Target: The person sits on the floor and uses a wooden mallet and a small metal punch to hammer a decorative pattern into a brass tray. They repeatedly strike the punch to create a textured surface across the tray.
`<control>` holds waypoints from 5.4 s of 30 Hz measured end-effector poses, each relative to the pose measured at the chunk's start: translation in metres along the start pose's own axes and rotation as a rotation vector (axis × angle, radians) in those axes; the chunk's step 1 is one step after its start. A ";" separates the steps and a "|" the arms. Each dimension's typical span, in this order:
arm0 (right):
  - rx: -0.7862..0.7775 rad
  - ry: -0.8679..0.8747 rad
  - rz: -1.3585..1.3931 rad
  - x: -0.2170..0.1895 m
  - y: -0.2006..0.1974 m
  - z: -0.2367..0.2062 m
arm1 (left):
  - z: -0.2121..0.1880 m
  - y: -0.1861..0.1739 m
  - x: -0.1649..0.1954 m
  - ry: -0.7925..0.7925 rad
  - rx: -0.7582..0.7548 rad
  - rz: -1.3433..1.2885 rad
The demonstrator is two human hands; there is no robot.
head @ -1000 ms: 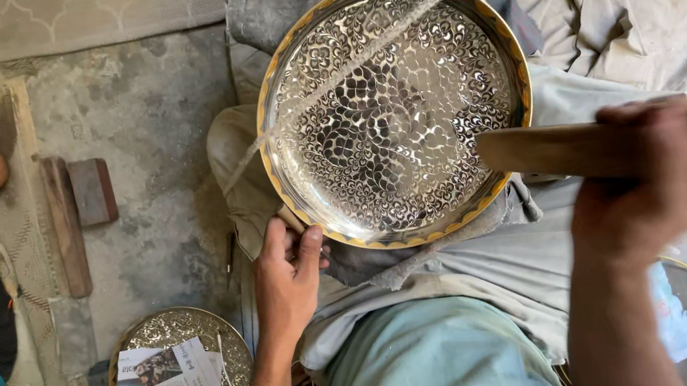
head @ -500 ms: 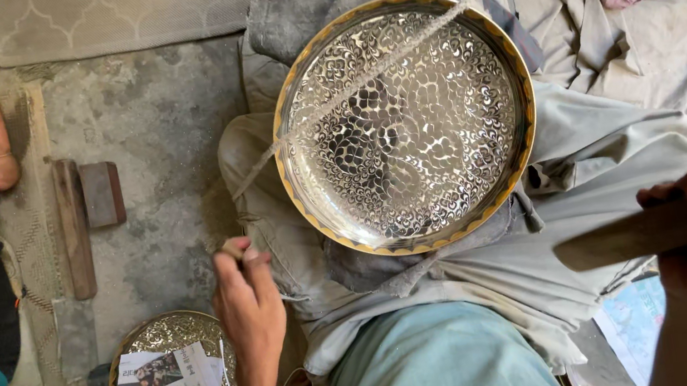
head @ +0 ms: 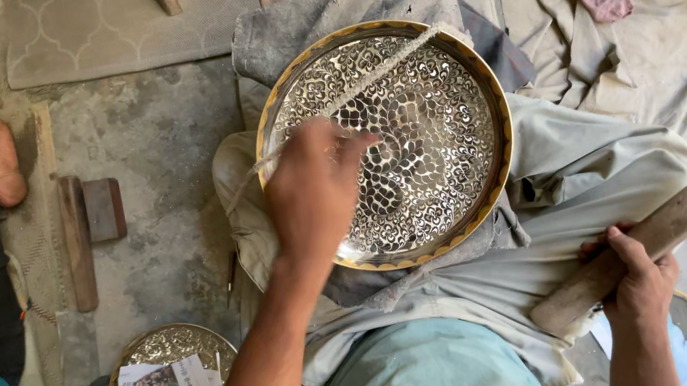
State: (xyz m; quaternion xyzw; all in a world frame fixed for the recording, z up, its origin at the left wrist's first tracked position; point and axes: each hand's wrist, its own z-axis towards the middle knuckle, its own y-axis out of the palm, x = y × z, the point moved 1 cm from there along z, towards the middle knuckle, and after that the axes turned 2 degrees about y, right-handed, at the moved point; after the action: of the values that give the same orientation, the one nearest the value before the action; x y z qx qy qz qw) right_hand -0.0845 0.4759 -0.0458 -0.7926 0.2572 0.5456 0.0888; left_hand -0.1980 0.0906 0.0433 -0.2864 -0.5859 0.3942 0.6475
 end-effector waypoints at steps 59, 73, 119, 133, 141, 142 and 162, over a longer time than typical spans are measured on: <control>-1.124 -1.209 -1.760 -0.145 0.296 0.014 | -0.096 0.052 0.002 -0.363 0.129 -0.263; -1.139 -1.408 -1.940 -0.141 0.306 0.009 | -0.099 0.055 -0.004 -0.366 0.118 -0.254; -1.060 -1.290 -1.890 -0.128 0.311 0.013 | -0.094 0.052 -0.011 -0.314 0.065 -0.316; -1.097 -1.280 -1.861 -0.123 0.279 0.015 | -0.091 0.044 -0.018 -0.384 0.050 -0.469; -0.992 -1.259 -1.864 -0.112 0.251 0.043 | -0.080 0.043 -0.026 -0.262 0.027 -0.472; -0.994 -1.244 -1.839 -0.112 0.254 0.044 | -0.079 0.044 -0.027 -0.260 0.026 -0.468; -1.090 -1.258 -1.826 -0.133 0.316 0.001 | -0.085 0.045 -0.023 -0.329 0.038 -0.401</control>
State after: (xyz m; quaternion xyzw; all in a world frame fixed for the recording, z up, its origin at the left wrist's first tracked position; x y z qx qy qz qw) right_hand -0.2808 0.2482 0.1190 -0.2151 -0.7385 0.6057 0.2036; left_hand -0.1222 0.1023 -0.0196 -0.0843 -0.7210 0.3101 0.6139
